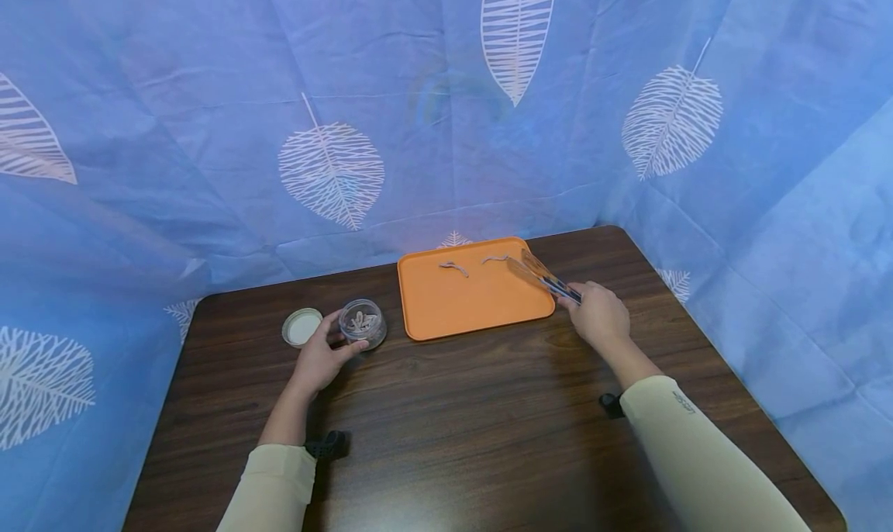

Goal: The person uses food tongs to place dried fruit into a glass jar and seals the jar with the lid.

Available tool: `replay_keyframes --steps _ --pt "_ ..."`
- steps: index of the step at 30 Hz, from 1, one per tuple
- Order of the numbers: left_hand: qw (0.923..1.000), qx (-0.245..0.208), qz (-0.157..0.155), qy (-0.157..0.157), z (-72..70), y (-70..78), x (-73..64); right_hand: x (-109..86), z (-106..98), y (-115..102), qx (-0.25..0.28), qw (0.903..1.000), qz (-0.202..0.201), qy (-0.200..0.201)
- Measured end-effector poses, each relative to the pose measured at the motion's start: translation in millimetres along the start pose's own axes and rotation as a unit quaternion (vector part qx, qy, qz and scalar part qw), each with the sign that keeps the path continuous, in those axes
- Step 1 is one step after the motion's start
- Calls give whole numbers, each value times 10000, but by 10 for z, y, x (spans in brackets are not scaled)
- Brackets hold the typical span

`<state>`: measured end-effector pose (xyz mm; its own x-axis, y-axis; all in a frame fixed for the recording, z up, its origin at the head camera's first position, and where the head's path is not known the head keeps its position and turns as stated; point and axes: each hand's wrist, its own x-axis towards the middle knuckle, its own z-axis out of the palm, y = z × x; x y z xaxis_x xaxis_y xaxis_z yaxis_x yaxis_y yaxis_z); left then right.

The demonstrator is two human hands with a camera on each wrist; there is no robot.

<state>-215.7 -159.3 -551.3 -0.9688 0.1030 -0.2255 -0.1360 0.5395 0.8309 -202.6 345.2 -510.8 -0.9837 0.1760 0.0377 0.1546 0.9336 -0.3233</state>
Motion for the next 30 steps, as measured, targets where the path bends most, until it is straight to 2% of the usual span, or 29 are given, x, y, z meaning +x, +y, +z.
replay_keyframes --steps 13,25,30 --pt "10000 -32 -34 -19 2 14 2 44 42 29 -36 9998 213 5" --pt "10000 -51 18 -30 -4 -8 7 69 67 58 -192 9992 190 306" --pt "10000 -37 27 -37 -6 -17 6 76 68 67 -191 9990 265 305"
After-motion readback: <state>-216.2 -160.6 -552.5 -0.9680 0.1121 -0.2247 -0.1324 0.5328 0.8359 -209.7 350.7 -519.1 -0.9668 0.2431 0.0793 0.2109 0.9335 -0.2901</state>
